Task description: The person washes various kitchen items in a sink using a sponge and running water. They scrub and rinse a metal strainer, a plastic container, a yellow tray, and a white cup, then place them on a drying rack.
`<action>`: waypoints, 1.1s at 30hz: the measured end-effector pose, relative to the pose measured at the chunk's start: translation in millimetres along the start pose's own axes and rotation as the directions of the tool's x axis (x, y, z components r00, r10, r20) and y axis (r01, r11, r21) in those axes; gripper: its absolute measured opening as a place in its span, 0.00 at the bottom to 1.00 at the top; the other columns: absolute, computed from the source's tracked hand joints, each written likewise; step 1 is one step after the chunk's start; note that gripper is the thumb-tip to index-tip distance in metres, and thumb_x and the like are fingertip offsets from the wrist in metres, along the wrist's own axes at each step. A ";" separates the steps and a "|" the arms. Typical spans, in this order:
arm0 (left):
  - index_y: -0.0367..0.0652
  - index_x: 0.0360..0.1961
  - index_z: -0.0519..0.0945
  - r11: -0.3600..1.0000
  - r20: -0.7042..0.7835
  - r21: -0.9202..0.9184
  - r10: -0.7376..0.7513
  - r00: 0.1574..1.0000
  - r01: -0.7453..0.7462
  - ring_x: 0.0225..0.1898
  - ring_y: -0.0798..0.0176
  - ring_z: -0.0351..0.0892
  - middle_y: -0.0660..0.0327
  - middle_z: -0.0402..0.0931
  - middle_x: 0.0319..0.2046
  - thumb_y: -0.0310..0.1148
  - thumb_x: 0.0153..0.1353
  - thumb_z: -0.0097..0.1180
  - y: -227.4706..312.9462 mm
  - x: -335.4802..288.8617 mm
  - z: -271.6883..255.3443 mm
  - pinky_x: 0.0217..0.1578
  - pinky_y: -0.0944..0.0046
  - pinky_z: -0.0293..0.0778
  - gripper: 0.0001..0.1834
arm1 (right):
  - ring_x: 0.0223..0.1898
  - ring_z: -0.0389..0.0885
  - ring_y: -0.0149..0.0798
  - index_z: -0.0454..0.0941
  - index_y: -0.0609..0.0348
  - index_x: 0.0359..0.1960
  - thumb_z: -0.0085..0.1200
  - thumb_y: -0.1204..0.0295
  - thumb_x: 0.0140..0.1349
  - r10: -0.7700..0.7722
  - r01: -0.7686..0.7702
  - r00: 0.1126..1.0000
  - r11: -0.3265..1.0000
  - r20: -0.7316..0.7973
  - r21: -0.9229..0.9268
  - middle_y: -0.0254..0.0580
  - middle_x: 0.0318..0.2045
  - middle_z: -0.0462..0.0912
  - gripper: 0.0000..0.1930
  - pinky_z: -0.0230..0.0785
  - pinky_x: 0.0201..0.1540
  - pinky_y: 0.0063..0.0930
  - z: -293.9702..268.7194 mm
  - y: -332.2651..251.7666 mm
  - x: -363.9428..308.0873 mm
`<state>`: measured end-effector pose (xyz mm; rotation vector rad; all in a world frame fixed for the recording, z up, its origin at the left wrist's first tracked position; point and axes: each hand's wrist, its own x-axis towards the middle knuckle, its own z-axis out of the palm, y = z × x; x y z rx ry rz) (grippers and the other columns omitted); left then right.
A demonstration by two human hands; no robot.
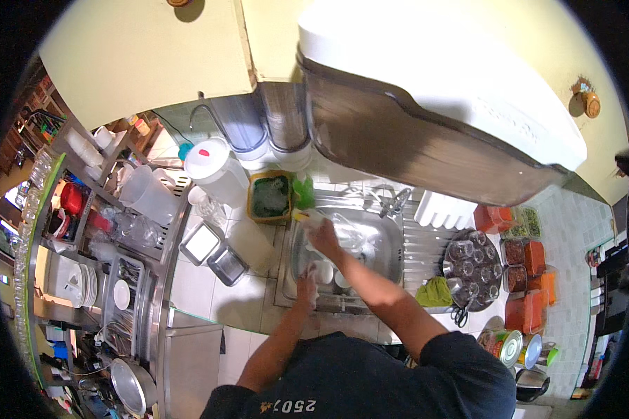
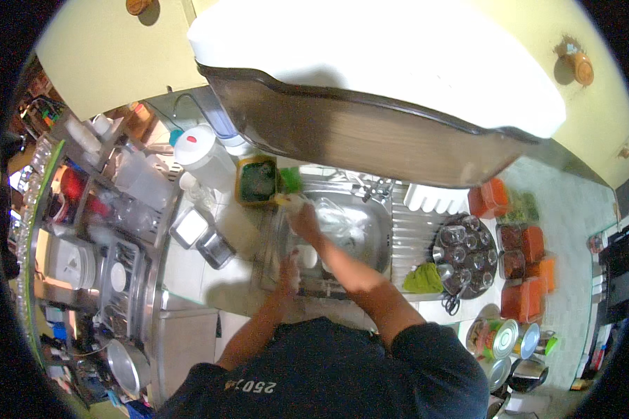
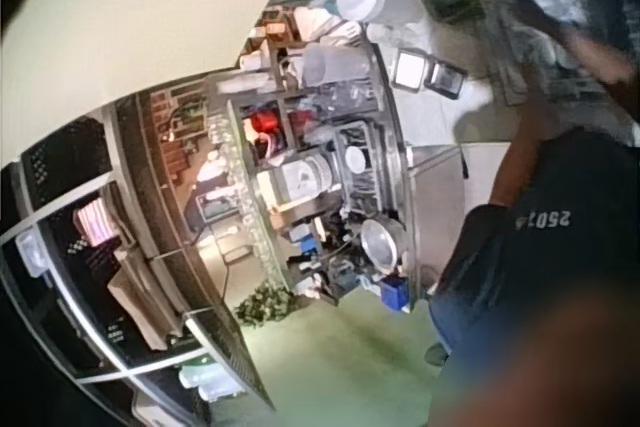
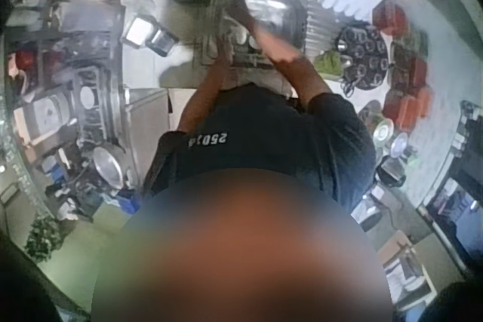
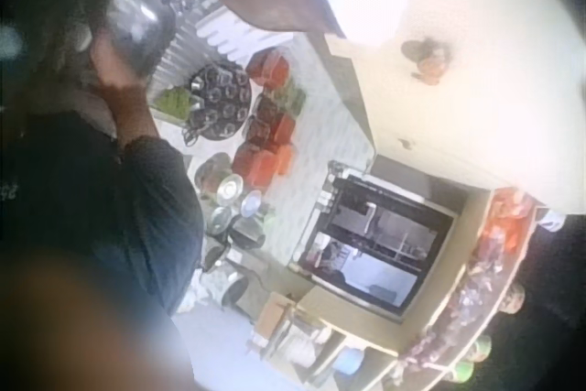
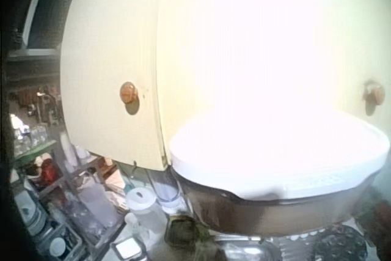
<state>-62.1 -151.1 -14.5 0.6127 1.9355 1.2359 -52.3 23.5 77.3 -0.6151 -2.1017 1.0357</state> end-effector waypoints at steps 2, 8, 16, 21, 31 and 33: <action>0.37 0.64 0.71 0.831 0.139 -0.482 -0.240 0.961 0.277 0.60 0.50 0.76 0.55 0.75 0.60 0.34 0.69 0.53 11.7 -9.2 -3.8 0.59 0.49 0.73 0.24 | 0.53 0.81 0.57 0.83 0.55 0.53 0.58 0.64 0.64 -0.119 0.140 0.979 0.982 0.163 -0.130 0.55 0.50 0.84 0.17 0.72 0.57 0.47 32.1 1.1 52.2; 0.46 0.65 0.69 0.559 0.343 -0.753 -0.116 0.932 0.347 0.60 0.53 0.74 0.56 0.73 0.59 0.54 0.66 0.59 15.7 -28.3 -16.7 0.59 0.49 0.74 0.33 | 0.54 0.80 0.60 0.79 0.58 0.55 0.58 0.64 0.63 -0.250 0.249 0.968 0.941 0.027 -0.229 0.55 0.53 0.82 0.21 0.70 0.59 0.48 58.3 20.8 64.3; 0.42 0.59 0.73 0.833 0.252 -0.544 0.270 0.929 -0.095 0.54 0.50 0.78 0.55 0.75 0.55 0.38 0.68 0.61 51.3 -6.3 3.7 0.52 0.43 0.83 0.22 | 0.47 0.81 0.62 0.78 0.71 0.54 0.58 0.69 0.59 0.200 -0.522 0.785 0.725 -0.587 -0.450 0.67 0.49 0.80 0.23 0.75 0.51 0.51 -90.8 110.1 -73.8; 0.48 0.56 0.76 0.569 0.470 -0.701 -0.084 0.879 0.430 0.53 0.54 0.78 0.57 0.77 0.50 0.38 0.67 0.61 86.1 30.3 47.8 0.47 0.49 0.82 0.18 | 0.44 0.84 0.61 0.83 0.65 0.29 0.58 0.68 0.57 0.365 -0.522 0.845 0.720 -0.390 -0.458 0.59 0.37 0.84 0.11 0.76 0.48 0.52 -125.5 166.4 -69.7; 0.45 0.63 0.73 0.863 0.301 0.269 0.346 0.889 -0.427 0.52 0.56 0.80 0.56 0.79 0.53 0.39 0.55 0.71 88.9 151.1 131.8 0.53 0.56 0.76 0.35 | 0.42 0.86 0.55 0.86 0.61 0.39 0.57 0.61 0.61 0.536 -0.534 0.833 0.708 -0.139 -0.462 0.56 0.40 0.86 0.15 0.77 0.48 0.48 -134.2 195.7 -27.6; 0.44 0.65 0.71 0.701 0.341 0.440 0.449 0.826 -0.562 0.52 0.56 0.80 0.55 0.79 0.54 0.39 0.52 0.73 100.4 156.5 139.2 0.55 0.55 0.76 0.39 | 0.39 0.86 0.47 0.85 0.61 0.42 0.59 0.54 0.63 0.316 -0.358 0.899 0.929 -0.304 -0.091 0.47 0.37 0.87 0.21 0.77 0.40 0.41 -132.2 185.3 -46.8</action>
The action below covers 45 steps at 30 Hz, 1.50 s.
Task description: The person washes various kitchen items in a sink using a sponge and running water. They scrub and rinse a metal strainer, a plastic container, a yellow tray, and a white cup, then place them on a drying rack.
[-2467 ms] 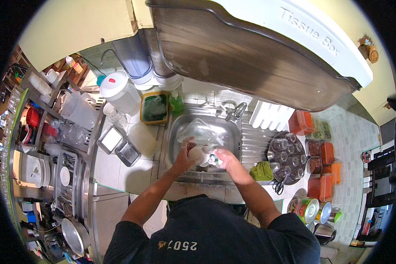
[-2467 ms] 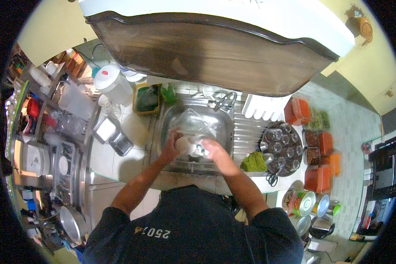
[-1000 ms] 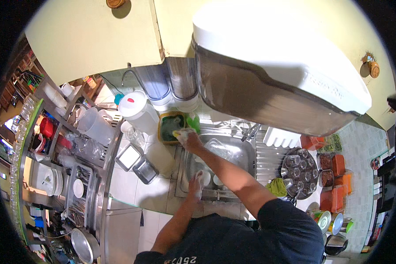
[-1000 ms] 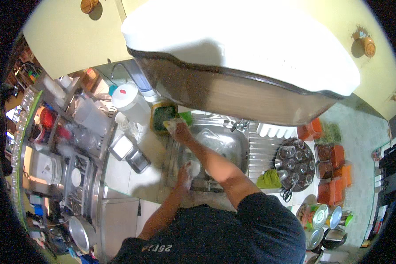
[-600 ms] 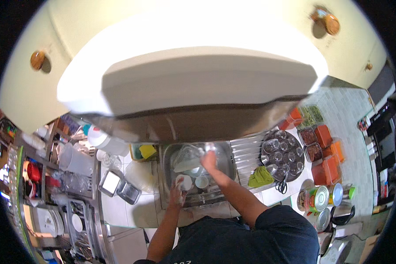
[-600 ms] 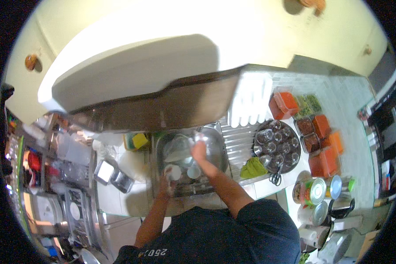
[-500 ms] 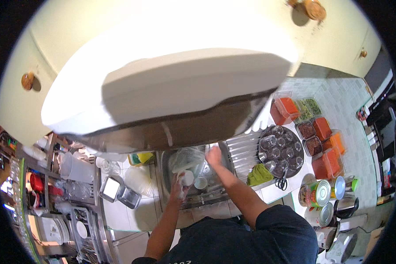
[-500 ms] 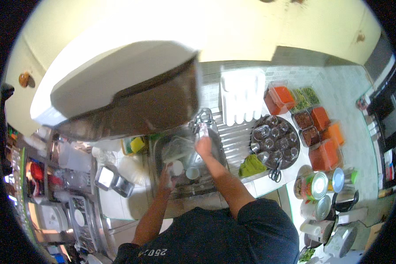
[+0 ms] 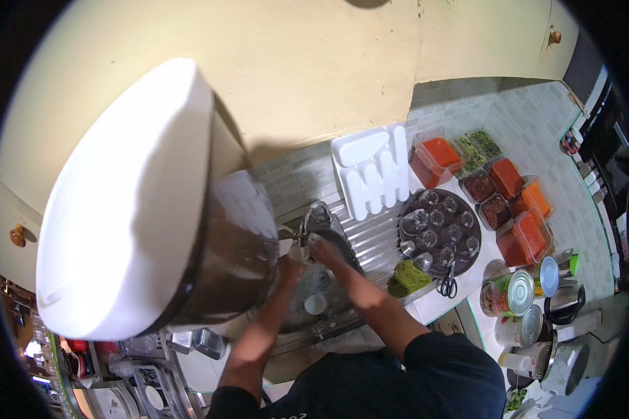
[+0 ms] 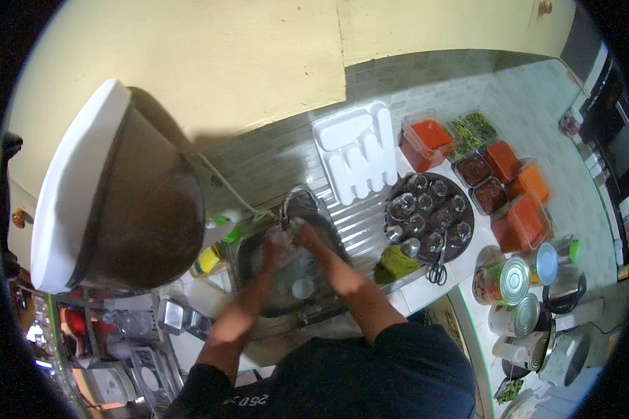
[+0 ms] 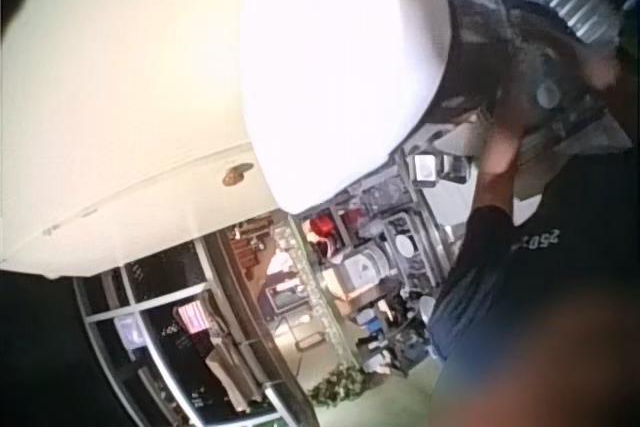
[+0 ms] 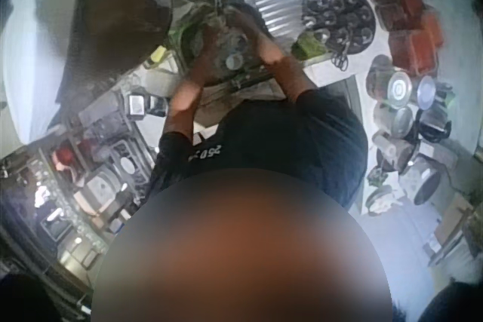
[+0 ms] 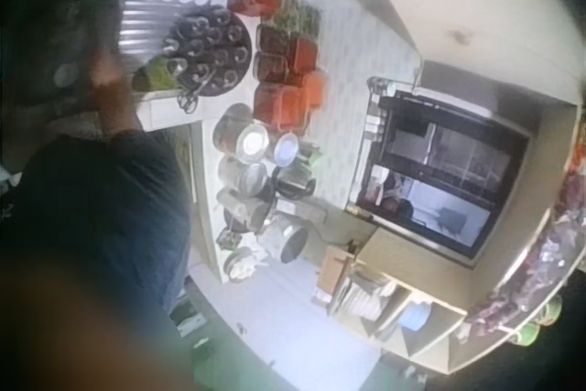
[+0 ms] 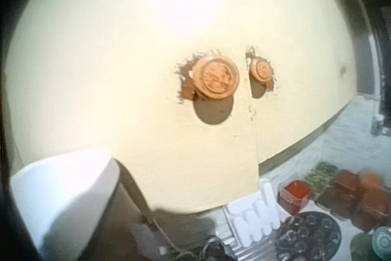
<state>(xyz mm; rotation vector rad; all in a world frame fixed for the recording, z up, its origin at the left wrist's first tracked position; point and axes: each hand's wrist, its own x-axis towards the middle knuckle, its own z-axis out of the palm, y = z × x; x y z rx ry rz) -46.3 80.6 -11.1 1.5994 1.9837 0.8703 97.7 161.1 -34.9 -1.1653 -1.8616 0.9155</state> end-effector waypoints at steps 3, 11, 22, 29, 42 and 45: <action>0.41 0.60 0.74 0.997 0.365 0.078 -0.029 0.930 0.000 0.52 0.46 0.83 0.48 0.81 0.51 0.35 0.44 0.77 20.8 7.1 -6.7 0.52 0.53 0.78 0.40 | 0.40 0.85 0.42 0.84 0.58 0.44 0.59 0.51 0.65 0.264 -0.395 0.914 0.757 0.309 0.520 0.43 0.38 0.86 0.21 0.77 0.38 0.36 -13.8 -7.6 -40.9; 0.42 0.60 0.76 0.561 0.485 -0.752 0.113 0.867 0.347 0.49 0.50 0.84 0.50 0.83 0.49 0.47 0.62 0.64 15.1 17.8 12.6 0.47 0.52 0.79 0.29 | 0.48 0.84 0.44 0.78 0.46 0.57 0.50 0.62 0.72 0.551 -0.291 0.713 -0.329 0.432 0.899 0.38 0.52 0.83 0.15 0.77 0.49 0.43 6.0 -10.9 -52.8; 0.41 0.59 0.78 0.570 0.346 -0.630 -0.402 0.848 0.527 0.51 0.48 0.83 0.49 0.82 0.51 0.49 0.71 0.50 0.5 39.8 61.2 0.48 0.47 0.77 0.25 | 0.49 0.84 0.61 0.83 0.64 0.48 0.56 0.39 0.61 0.794 -0.743 0.602 0.596 -0.085 0.305 0.62 0.45 0.85 0.35 0.72 0.51 0.51 49.0 -20.2 -28.6; 0.41 0.55 0.77 0.609 -0.246 -0.788 -0.446 0.861 0.090 0.50 0.52 0.79 0.56 0.80 0.48 0.52 0.75 0.41 56.2 -24.6 25.5 0.54 0.50 0.72 0.26 | 0.47 0.84 0.61 0.85 0.66 0.40 0.60 0.42 0.56 0.534 -0.511 0.845 0.817 -0.016 0.266 0.64 0.41 0.86 0.32 0.74 0.45 0.52 79.5 -7.8 -9.6; 0.35 0.51 0.80 0.934 0.036 -0.138 -0.328 0.944 0.330 0.38 0.49 0.84 0.47 0.83 0.38 0.54 0.71 0.49 17.9 10.4 30.1 0.38 0.47 0.77 0.29 | 0.36 0.82 0.58 0.82 0.65 0.42 0.57 0.55 0.65 0.581 -0.519 0.811 0.770 -0.072 0.371 0.59 0.37 0.84 0.22 0.73 0.40 0.48 5.4 -75.5 -37.2; 0.38 0.54 0.80 0.943 -0.086 0.021 -0.330 0.940 0.333 0.40 0.52 0.84 0.47 0.83 0.42 0.55 0.68 0.53 18.4 26.2 42.2 0.38 0.50 0.78 0.30 | 0.40 0.83 0.57 0.81 0.63 0.46 0.54 0.54 0.67 0.764 -0.566 0.576 0.119 0.289 0.815 0.56 0.40 0.85 0.22 0.73 0.43 0.49 3.3 -69.1 -39.5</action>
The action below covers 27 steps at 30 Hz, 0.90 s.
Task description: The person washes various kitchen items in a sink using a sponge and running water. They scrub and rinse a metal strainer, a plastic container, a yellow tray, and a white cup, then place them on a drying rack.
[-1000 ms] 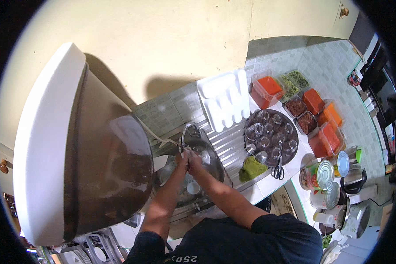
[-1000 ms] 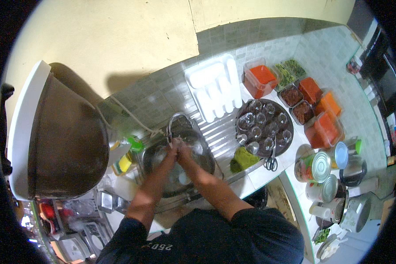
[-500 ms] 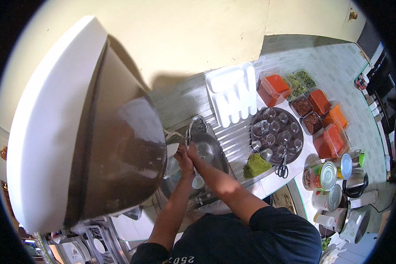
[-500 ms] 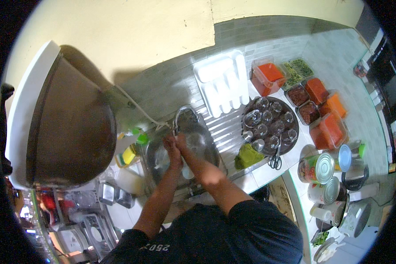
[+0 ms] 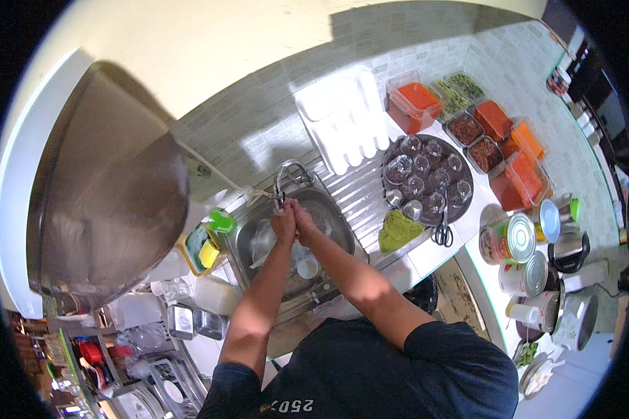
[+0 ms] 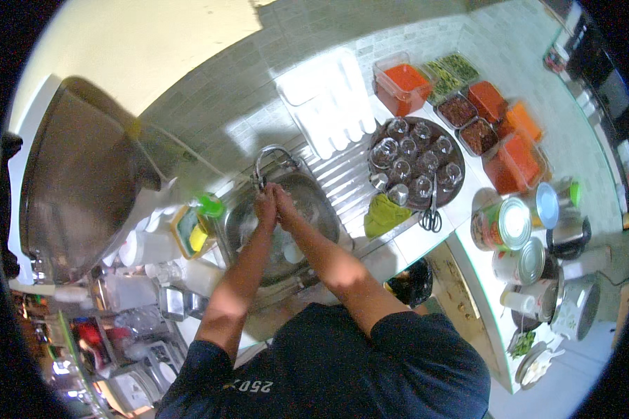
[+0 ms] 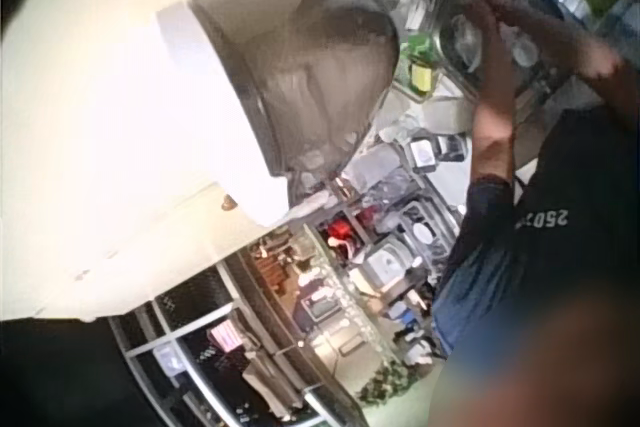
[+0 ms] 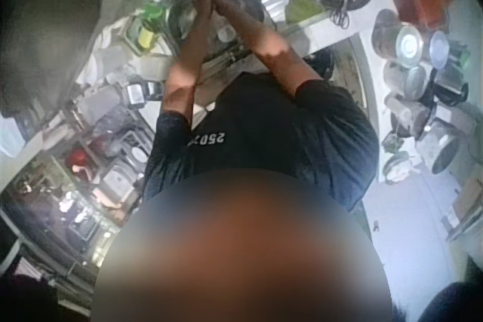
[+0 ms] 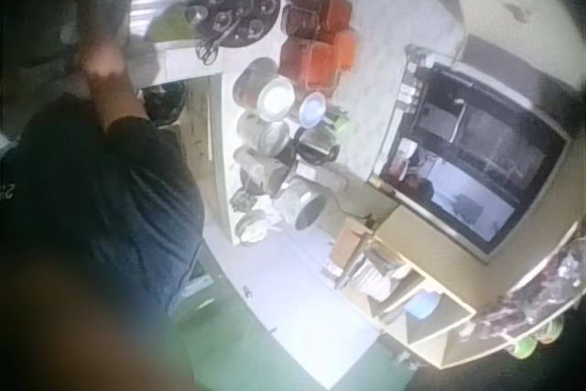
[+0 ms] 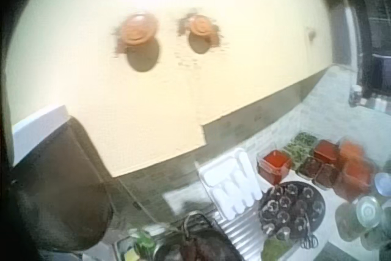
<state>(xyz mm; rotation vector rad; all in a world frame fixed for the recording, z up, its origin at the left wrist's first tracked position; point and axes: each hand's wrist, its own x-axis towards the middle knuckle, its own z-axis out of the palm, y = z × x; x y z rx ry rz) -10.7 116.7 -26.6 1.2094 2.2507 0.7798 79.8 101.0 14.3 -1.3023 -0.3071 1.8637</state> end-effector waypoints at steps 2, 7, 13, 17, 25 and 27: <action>0.39 0.54 0.80 0.996 -0.014 -0.090 -0.004 1.000 0.003 0.41 0.53 0.84 0.50 0.84 0.44 0.55 0.69 0.53 -6.6 5.5 3.8 0.39 0.51 0.77 0.29 | 0.42 0.83 0.57 0.82 0.62 0.47 0.53 0.54 0.67 -0.123 0.100 0.987 0.975 0.103 0.199 0.54 0.41 0.85 0.22 0.73 0.46 0.48 4.6 12.1 9.9; 0.41 0.47 0.80 0.373 0.431 -0.790 -0.228 0.873 0.487 0.46 0.45 0.81 0.49 0.80 0.46 0.51 0.71 0.52 -50.8 16.6 -12.8 0.48 0.53 0.76 0.22 | 0.46 0.82 0.51 0.83 0.60 0.43 0.53 0.59 0.67 -0.636 0.629 0.740 0.540 0.218 -0.559 0.50 0.45 0.85 0.16 0.73 0.48 0.41 23.8 58.1 47.9; 0.48 0.50 0.79 0.705 0.130 -0.708 0.186 0.974 -0.040 0.47 0.56 0.82 0.61 0.81 0.46 0.48 0.74 0.46 -46.3 9.6 -34.6 0.49 0.53 0.79 0.18 | 0.47 0.83 0.63 0.83 0.65 0.39 0.51 0.55 0.67 -0.505 0.455 0.840 0.459 0.197 -0.763 0.63 0.43 0.84 0.21 0.76 0.50 0.50 36.5 37.3 43.4; 0.48 0.50 0.79 0.434 0.524 -0.799 0.161 0.836 0.417 0.47 0.56 0.83 0.61 0.82 0.43 0.48 0.73 0.49 -6.4 -6.8 -66.0 0.49 0.50 0.80 0.18 | 0.45 0.84 0.66 0.83 0.66 0.39 0.51 0.49 0.66 -0.434 0.379 0.881 0.409 0.188 -0.830 0.64 0.41 0.85 0.26 0.76 0.46 0.57 35.8 3.4 14.0; 0.45 0.51 0.77 0.554 0.322 -0.799 0.065 0.945 0.234 0.43 0.55 0.81 0.60 0.80 0.42 0.44 0.68 0.57 3.4 4.6 -41.9 0.47 0.54 0.78 0.18 | 0.41 0.83 0.65 0.81 0.64 0.48 0.48 0.56 0.68 -0.591 0.518 0.796 0.551 0.132 -0.654 0.63 0.37 0.84 0.22 0.73 0.49 0.57 25.5 -8.6 1.8; 0.47 0.51 0.78 0.377 0.502 -0.803 0.009 0.865 0.462 0.41 0.58 0.81 0.62 0.80 0.40 0.41 0.66 0.61 -1.4 17.3 -36.1 0.45 0.57 0.77 0.16 | 0.40 0.83 0.65 0.82 0.64 0.45 0.49 0.60 0.67 -0.694 0.604 0.683 0.362 0.227 -0.711 0.61 0.35 0.84 0.19 0.72 0.49 0.58 23.8 0.5 4.3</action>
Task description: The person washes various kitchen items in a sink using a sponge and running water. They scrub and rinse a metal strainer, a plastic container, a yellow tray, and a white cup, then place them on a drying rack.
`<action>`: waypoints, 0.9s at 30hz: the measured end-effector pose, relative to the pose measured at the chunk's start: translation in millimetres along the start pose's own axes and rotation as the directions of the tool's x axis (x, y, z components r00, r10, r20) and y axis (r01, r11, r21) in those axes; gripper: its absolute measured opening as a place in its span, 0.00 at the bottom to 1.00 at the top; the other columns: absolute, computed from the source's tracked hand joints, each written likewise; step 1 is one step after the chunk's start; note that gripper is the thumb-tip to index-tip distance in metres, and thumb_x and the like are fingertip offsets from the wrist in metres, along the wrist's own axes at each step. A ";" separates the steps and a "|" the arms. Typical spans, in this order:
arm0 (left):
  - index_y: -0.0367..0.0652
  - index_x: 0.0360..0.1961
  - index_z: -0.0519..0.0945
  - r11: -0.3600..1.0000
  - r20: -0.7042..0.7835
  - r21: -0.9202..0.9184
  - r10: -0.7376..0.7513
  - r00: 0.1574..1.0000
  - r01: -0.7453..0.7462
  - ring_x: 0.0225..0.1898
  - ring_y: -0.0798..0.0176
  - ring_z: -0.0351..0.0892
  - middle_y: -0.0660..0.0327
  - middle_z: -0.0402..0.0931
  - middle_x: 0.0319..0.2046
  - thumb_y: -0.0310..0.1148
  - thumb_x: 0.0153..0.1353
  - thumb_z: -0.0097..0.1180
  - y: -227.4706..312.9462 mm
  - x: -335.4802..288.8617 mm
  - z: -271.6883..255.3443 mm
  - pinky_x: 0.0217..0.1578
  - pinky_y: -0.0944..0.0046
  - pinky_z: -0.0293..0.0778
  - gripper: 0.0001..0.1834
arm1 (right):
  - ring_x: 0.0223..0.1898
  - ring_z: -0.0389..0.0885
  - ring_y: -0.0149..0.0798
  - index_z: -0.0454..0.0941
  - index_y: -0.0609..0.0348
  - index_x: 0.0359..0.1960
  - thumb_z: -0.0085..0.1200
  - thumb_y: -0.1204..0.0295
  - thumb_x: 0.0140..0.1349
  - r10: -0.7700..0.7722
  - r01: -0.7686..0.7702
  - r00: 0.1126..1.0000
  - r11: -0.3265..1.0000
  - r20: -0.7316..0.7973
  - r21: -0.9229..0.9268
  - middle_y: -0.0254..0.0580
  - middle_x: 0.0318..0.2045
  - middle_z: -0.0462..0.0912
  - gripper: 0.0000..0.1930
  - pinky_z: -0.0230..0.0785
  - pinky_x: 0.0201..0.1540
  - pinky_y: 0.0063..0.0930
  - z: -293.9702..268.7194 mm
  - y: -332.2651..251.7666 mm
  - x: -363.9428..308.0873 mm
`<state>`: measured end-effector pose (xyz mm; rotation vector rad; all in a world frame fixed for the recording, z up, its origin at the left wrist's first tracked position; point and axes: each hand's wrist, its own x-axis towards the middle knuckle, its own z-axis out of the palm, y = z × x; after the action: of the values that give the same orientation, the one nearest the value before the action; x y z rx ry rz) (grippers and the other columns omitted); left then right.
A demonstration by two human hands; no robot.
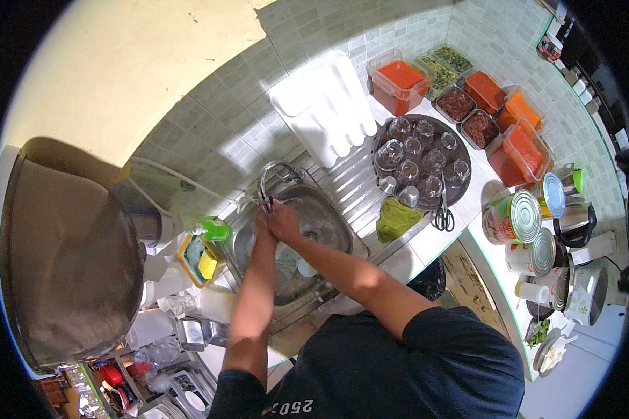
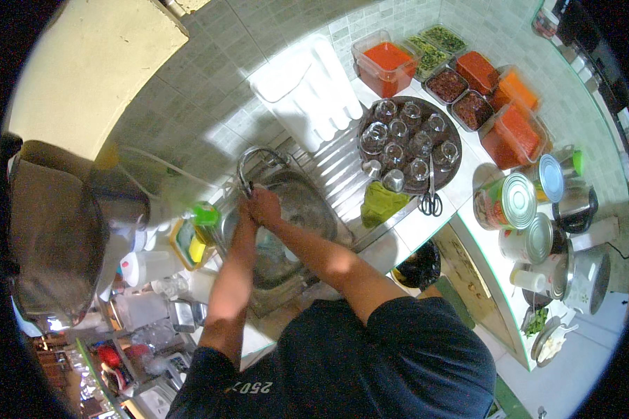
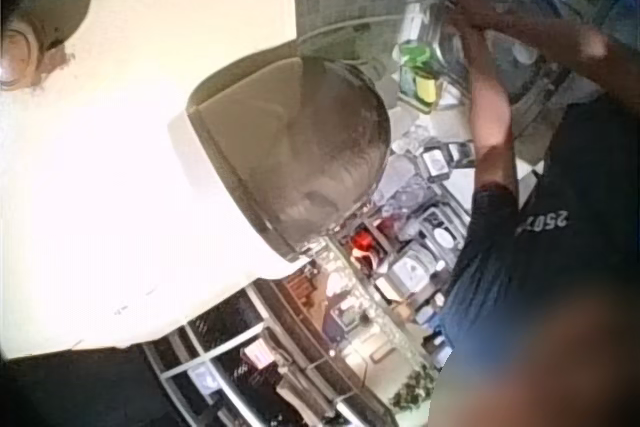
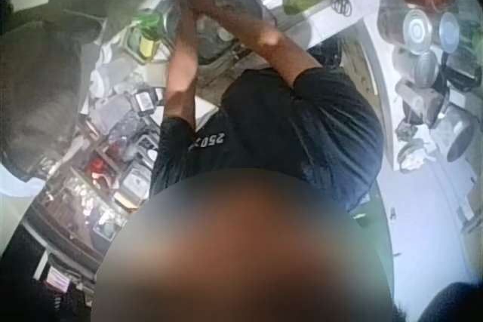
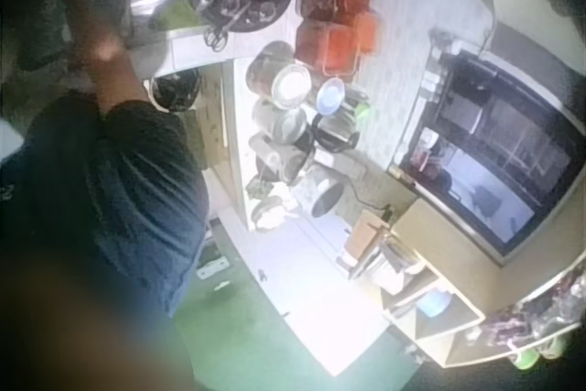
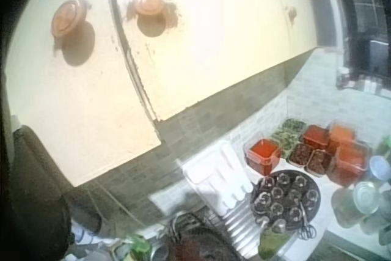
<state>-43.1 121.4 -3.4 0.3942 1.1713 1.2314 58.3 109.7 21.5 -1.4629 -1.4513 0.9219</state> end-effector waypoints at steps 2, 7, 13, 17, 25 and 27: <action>0.46 0.53 0.78 0.985 -0.051 0.017 -0.170 0.984 0.171 0.42 0.58 0.81 0.62 0.80 0.40 0.40 0.65 0.62 -3.6 3.6 -2.3 0.45 0.57 0.77 0.18 | 0.39 0.83 0.65 0.82 0.62 0.43 0.52 0.62 0.65 0.121 -0.134 0.985 0.985 0.125 0.107 0.59 0.34 0.83 0.16 0.72 0.48 0.59 5.7 7.0 -2.1; 0.44 0.46 0.79 0.832 -0.151 0.491 0.372 0.916 -0.258 0.42 0.57 0.81 0.60 0.80 0.39 0.46 0.67 0.60 -23.0 -25.2 -1.1 0.46 0.58 0.77 0.17 | 0.40 0.84 0.61 0.82 0.61 0.42 0.53 0.63 0.65 0.204 -0.238 0.969 0.919 0.139 0.314 0.61 0.37 0.84 0.15 0.75 0.44 0.56 20.9 21.2 1.6; 0.45 0.51 0.78 0.935 -0.026 0.331 0.141 0.990 -0.124 0.45 0.60 0.81 0.58 0.80 0.42 0.46 0.69 0.58 6.6 -38.6 -7.0 0.46 0.60 0.74 0.18 | 0.42 0.85 0.57 0.83 0.61 0.45 0.55 0.61 0.67 -0.045 0.116 0.949 0.970 0.311 -0.215 0.61 0.39 0.84 0.16 0.78 0.44 0.49 31.7 28.7 -2.4; 0.46 0.47 0.78 0.452 0.156 0.761 0.570 0.807 -0.465 0.42 0.62 0.80 0.60 0.79 0.39 0.44 0.70 0.54 -4.4 -40.9 21.3 0.46 0.59 0.75 0.15 | 0.35 0.81 0.42 0.81 0.66 0.45 0.44 0.60 0.75 0.386 -0.540 0.798 0.118 0.462 0.833 0.49 0.34 0.84 0.19 0.74 0.42 0.42 8.5 18.3 9.3; 0.47 0.51 0.77 0.973 -0.018 0.206 -0.103 0.995 0.104 0.42 0.63 0.79 0.61 0.79 0.40 0.43 0.71 0.52 17.3 -34.9 15.6 0.41 0.60 0.77 0.14 | 0.41 0.84 0.60 0.82 0.62 0.48 0.44 0.53 0.74 0.203 -0.261 0.942 0.944 0.267 0.203 0.59 0.39 0.85 0.23 0.72 0.48 0.46 -18.7 -1.9 -9.8; 0.47 0.50 0.77 0.841 -0.057 0.535 0.133 0.990 -0.082 0.42 0.62 0.80 0.61 0.79 0.41 0.44 0.72 0.51 6.5 -44.1 16.8 0.42 0.59 0.78 0.15 | 0.41 0.84 0.62 0.82 0.64 0.47 0.44 0.52 0.74 0.383 -0.453 0.876 0.862 0.293 0.229 0.63 0.37 0.84 0.25 0.73 0.47 0.50 -13.6 -1.0 -0.8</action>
<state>-27.2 90.8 29.4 0.8355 1.5907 1.0089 70.6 107.9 27.4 -1.5073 -1.1041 1.5629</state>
